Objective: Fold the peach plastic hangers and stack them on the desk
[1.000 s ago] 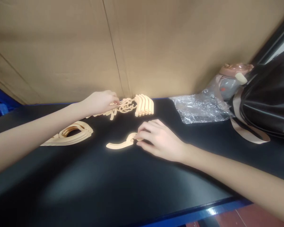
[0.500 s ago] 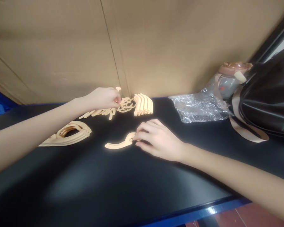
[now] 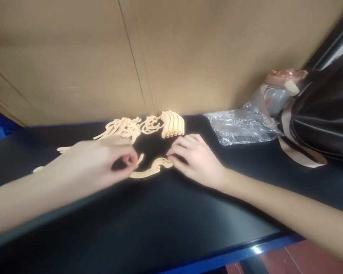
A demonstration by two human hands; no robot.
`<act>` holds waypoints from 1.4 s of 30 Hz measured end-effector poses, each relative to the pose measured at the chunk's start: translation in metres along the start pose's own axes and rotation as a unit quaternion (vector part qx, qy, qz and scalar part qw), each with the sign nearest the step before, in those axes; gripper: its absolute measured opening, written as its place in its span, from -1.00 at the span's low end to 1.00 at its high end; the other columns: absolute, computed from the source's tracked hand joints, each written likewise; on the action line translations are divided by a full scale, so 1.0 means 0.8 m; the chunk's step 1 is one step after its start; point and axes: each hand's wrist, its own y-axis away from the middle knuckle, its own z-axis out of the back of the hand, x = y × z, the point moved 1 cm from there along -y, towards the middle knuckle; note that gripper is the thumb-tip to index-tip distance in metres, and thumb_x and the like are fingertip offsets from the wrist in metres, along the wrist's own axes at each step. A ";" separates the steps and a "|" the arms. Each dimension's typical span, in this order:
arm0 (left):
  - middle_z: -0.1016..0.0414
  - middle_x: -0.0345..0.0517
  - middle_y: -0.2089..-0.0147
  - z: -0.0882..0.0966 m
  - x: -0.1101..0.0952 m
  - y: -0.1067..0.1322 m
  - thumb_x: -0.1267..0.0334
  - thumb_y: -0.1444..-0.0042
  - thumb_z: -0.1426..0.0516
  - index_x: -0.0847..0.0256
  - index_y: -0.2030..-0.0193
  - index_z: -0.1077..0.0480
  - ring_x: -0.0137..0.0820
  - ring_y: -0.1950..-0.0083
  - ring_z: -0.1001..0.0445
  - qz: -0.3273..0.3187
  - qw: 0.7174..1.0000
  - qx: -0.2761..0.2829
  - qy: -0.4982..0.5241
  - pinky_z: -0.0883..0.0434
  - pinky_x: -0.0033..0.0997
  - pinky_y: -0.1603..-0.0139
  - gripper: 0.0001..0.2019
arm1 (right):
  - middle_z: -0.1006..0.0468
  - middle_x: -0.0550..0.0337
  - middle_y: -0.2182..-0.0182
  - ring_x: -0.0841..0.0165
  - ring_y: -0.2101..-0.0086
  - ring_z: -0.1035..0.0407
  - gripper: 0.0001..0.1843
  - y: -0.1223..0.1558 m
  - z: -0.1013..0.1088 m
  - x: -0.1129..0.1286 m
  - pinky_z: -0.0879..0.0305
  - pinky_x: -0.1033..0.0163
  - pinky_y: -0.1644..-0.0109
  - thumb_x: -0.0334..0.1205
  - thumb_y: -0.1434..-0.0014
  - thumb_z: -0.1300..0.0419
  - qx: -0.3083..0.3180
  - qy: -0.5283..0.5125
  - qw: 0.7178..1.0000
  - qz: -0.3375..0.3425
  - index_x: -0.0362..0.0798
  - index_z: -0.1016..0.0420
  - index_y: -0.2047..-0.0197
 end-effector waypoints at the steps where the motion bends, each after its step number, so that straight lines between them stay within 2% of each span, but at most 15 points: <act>1: -0.42 -0.22 0.39 -0.003 -0.006 0.014 0.32 -0.09 -0.03 0.17 0.47 -0.39 -0.40 0.40 -0.39 -0.016 1.000 -0.010 -0.003 -0.19 -0.41 0.46 -0.83 | -0.54 0.19 0.24 0.35 0.19 -0.39 -0.88 0.000 0.000 0.000 -0.15 0.13 -0.04 -0.31 -0.28 -0.13 -0.003 0.001 1.000 0.000 -0.06 -0.51 0.19; 5: -0.38 -0.19 0.45 -0.017 -0.015 0.055 0.36 -0.16 0.04 0.20 0.49 -0.38 -0.37 0.43 -0.39 -0.037 0.999 -0.002 -0.013 -0.20 -0.36 0.45 -0.74 | -0.56 0.20 0.23 0.34 0.20 -0.40 -0.89 -0.003 0.000 -0.002 -0.15 0.13 -0.04 -0.33 -0.27 -0.14 -0.004 0.002 1.000 -0.003 -0.05 -0.50 0.21; 8: -0.40 -0.18 0.44 -0.022 -0.009 0.066 0.34 -0.18 0.06 0.19 0.47 -0.41 -0.36 0.42 -0.42 -0.004 1.000 0.020 0.010 -0.24 -0.36 0.43 -0.71 | -0.57 0.20 0.23 0.34 0.20 -0.41 -0.90 -0.004 -0.002 -0.003 -0.15 0.13 -0.04 -0.33 -0.26 -0.14 0.000 0.001 1.000 -0.008 -0.05 -0.50 0.22; 12: -0.44 -0.21 0.41 -0.021 0.001 0.070 0.31 -0.18 0.03 0.14 0.45 -0.44 -0.39 0.42 -0.42 0.039 0.997 0.034 0.065 -0.24 -0.41 0.45 -0.73 | -0.57 0.20 0.24 0.34 0.21 -0.41 -0.89 -0.005 -0.002 -0.004 -0.15 0.13 -0.03 -0.33 -0.27 -0.13 0.002 0.000 1.000 -0.015 -0.04 -0.50 0.22; 19: -0.39 -0.23 0.47 -0.024 0.007 0.071 0.26 -0.18 -0.03 0.15 0.45 -0.37 -0.42 0.51 -0.36 0.048 0.994 0.024 0.098 -0.19 -0.45 0.53 -0.80 | -0.56 0.19 0.23 0.31 0.21 -0.40 -0.89 -0.004 -0.005 -0.006 -0.17 0.09 -0.03 -0.30 -0.28 -0.12 0.014 -0.007 0.999 -0.033 -0.01 -0.49 0.20; 24: -0.34 -0.28 0.46 -0.024 0.003 0.071 0.29 -0.19 -0.06 0.14 0.38 -0.33 -0.47 0.49 -0.34 -0.007 0.988 -0.004 0.151 -0.20 -0.48 0.52 -0.88 | -0.56 0.17 0.23 0.27 0.19 -0.39 -0.86 -0.009 0.008 -0.013 -0.18 0.07 -0.02 -0.23 -0.30 -0.11 -0.008 0.038 0.998 -0.046 -0.01 -0.49 0.18; 27: -0.34 -0.29 0.42 -0.023 -0.004 0.076 0.32 -0.24 -0.03 0.15 0.35 -0.31 -0.51 0.45 -0.34 -0.051 0.979 -0.017 0.198 -0.24 -0.50 0.46 -0.87 | -0.56 0.12 0.23 0.21 0.19 -0.40 -0.81 -0.018 0.021 -0.029 -0.20 0.04 0.00 -0.19 -0.31 -0.07 -0.021 0.092 0.993 -0.066 -0.03 -0.50 0.17; 30: -0.35 -0.29 0.39 -0.024 -0.011 0.079 0.37 -0.26 -0.02 0.16 0.32 -0.30 -0.52 0.40 -0.36 -0.086 0.968 -0.013 0.236 -0.26 -0.51 0.41 -0.87 | -0.56 0.07 0.17 0.18 0.15 -0.41 -0.73 -0.032 0.023 -0.053 -0.27 0.03 0.01 -0.18 -0.32 -0.03 0.022 0.110 0.990 -0.087 -0.04 -0.50 0.07; 34: -0.37 -0.27 0.36 -0.031 -0.015 0.081 0.41 -0.26 -0.01 0.15 0.30 -0.29 -0.51 0.37 -0.36 -0.101 0.961 -0.003 0.256 -0.27 -0.50 0.38 -0.87 | -0.53 -0.01 0.08 0.14 0.08 -0.41 -0.64 -0.051 0.007 -0.086 -0.32 0.01 -0.02 -0.23 -0.33 0.05 0.078 0.108 0.986 -0.103 -0.11 -0.47 -0.06; 38: -0.36 -0.27 0.40 -0.035 -0.014 0.081 0.41 -0.26 0.00 0.14 0.29 -0.27 -0.48 0.39 -0.37 -0.106 0.961 -0.011 0.254 -0.27 -0.48 0.40 -0.88 | -0.51 0.02 0.02 0.18 0.04 -0.41 -0.60 -0.063 -0.012 -0.110 -0.32 0.01 -0.06 -0.19 -0.36 0.09 0.093 0.078 0.987 -0.102 -0.07 -0.45 -0.10; 42: -0.32 -0.31 0.44 -0.036 -0.011 0.081 0.40 -0.26 0.03 0.12 0.20 -0.25 -0.49 0.45 -0.35 -0.084 0.964 -0.011 0.253 -0.25 -0.50 0.46 -0.90 | -0.53 0.06 0.04 0.22 0.05 -0.42 -0.59 -0.062 -0.019 -0.126 -0.33 0.04 -0.07 -0.16 -0.38 0.13 0.094 0.078 0.986 -0.115 -0.05 -0.46 -0.07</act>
